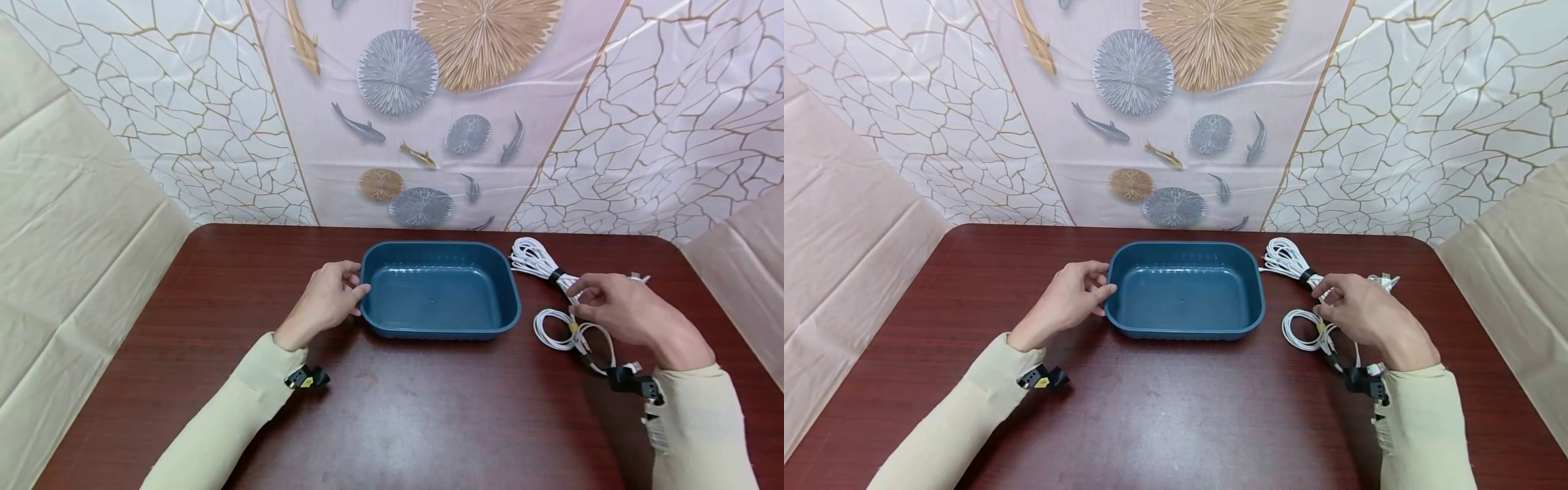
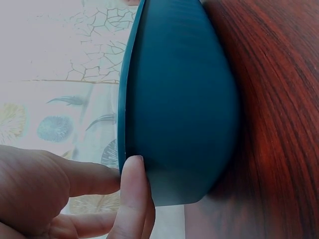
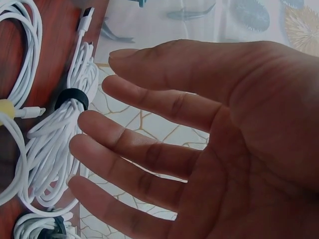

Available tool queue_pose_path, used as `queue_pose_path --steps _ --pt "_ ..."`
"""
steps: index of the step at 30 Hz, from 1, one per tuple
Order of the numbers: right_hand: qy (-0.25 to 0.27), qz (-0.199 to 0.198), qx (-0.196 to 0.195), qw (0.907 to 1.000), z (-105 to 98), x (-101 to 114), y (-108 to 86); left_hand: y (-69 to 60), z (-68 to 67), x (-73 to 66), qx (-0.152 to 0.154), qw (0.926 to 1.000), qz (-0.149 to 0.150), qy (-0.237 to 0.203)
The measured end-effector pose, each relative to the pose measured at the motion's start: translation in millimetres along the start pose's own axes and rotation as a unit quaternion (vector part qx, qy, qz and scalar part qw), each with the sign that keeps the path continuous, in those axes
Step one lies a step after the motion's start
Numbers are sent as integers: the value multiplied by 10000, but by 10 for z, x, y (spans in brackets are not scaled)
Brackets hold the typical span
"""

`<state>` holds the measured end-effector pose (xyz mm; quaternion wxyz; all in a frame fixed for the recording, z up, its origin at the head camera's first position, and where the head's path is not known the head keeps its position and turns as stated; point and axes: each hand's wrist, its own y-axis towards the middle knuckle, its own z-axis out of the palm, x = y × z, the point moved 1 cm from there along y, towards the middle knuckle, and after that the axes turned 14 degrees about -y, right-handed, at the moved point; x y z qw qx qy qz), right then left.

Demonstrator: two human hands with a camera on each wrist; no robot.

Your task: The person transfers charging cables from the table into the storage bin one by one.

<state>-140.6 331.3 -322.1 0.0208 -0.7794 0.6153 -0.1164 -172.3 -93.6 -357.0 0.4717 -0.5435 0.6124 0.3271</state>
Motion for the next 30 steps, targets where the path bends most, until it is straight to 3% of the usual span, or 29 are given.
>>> queue_pose_path --steps 10,30 --pt "222 18 99 9997 11 -80 -3 -8 -9 1 25 9998 170 -99" --pt "53 50 132 9999 36 -197 -21 1 -6 12 60 9998 133 -104"
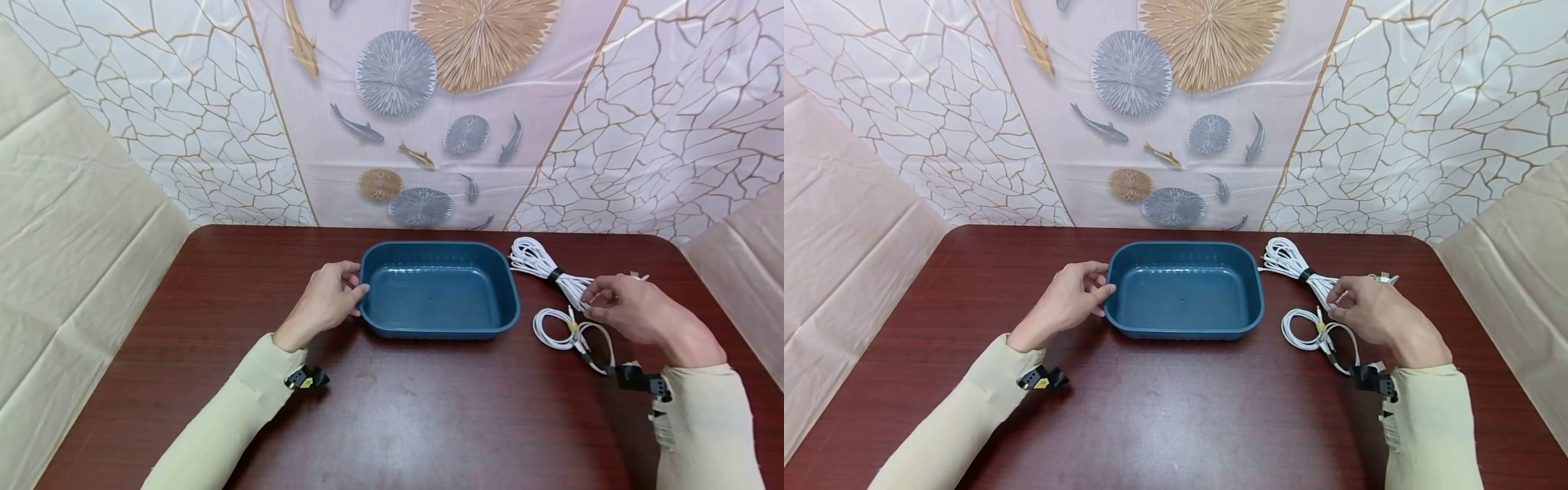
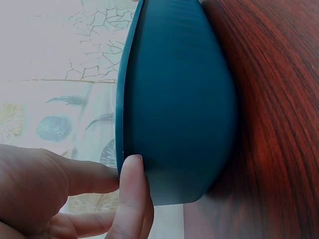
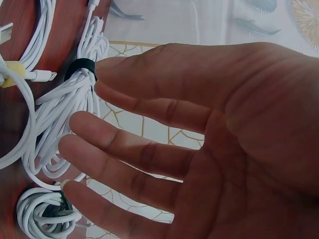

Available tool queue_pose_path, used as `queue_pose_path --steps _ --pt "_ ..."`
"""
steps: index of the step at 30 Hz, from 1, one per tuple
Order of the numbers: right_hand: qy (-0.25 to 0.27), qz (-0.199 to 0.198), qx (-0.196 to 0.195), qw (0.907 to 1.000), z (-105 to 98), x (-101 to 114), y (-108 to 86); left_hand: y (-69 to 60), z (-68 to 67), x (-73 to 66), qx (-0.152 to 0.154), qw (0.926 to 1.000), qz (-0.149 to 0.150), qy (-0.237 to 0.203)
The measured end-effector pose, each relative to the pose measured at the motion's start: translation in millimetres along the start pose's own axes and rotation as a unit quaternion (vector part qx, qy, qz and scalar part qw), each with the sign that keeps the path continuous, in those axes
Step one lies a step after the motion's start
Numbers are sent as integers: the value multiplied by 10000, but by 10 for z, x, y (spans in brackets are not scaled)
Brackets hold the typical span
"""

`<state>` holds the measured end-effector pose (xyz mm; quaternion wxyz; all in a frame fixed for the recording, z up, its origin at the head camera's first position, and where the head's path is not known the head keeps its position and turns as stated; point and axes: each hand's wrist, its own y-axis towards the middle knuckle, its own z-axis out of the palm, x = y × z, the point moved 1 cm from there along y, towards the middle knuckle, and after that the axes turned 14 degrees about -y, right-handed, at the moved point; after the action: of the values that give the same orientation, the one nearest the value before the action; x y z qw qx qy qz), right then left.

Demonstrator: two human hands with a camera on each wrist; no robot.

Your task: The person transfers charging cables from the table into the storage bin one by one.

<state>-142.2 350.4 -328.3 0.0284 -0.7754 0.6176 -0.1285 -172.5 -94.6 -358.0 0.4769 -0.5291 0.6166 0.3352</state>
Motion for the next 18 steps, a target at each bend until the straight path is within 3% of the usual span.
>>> queue_pose_path --steps 18 --pt "81 -58 131 9999 39 -89 8 -2 2 1 -26 10000 -52 79"
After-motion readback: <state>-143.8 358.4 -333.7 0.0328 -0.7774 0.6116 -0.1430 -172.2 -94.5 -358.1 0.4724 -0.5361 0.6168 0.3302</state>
